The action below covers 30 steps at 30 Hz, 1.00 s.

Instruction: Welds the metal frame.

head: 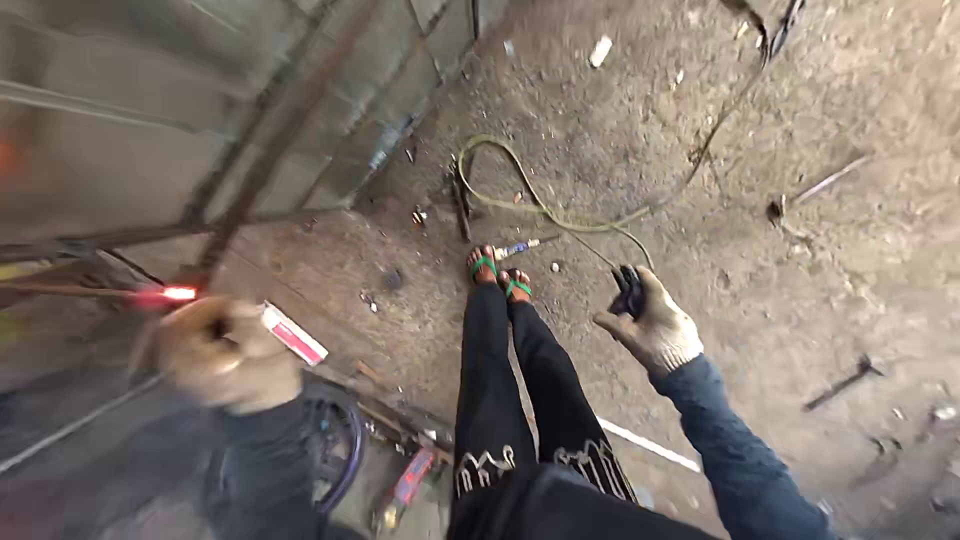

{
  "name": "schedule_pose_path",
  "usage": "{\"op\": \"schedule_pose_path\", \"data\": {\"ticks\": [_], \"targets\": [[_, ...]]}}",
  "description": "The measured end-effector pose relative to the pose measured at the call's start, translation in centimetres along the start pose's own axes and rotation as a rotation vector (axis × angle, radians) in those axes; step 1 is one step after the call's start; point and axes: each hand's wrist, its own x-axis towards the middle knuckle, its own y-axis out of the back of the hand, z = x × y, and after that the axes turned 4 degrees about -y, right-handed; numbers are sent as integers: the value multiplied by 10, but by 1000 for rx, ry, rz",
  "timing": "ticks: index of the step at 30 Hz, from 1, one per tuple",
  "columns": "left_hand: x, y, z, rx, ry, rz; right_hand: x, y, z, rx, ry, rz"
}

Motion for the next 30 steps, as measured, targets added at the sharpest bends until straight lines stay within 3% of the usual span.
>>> {"op": "schedule_pose_path", "data": {"ticks": [3, 5, 7, 9, 12, 16, 18, 21, 24, 27, 30], "targets": [[-52, -117, 26, -45, 73, -557, 8, -56, 12, 136, -101, -15], [-53, -224, 28, -58, 146, -917, 29, -91, 15, 205, -158, 5], [-46, -329, 20, -45, 154, -1134, 44, -122, 24, 267, -232, 11], [-26, -426, 14, -20, 172, -1192, 58, -149, 38, 317, -286, 40], [4, -539, 9, 101, 286, -1095, 72, -182, 60, 355, -369, 85], [23, -619, 10, 276, 341, -950, 91, -205, 71, 338, -426, 114], [24, -625, 14, 315, 281, -934, 97, -200, 64, 329, -440, 107], [23, -578, 18, 312, 228, -1012, 98, -165, 33, 349, -462, 53], [43, -488, 42, 375, 282, -1437, 94, -111, -8, 376, -391, 42], [36, -421, 26, 315, 388, -1430, 92, -56, -52, 397, -285, 109], [49, -346, 36, 59, 424, -1390, 97, -8, -92, 461, -168, 235]]}}
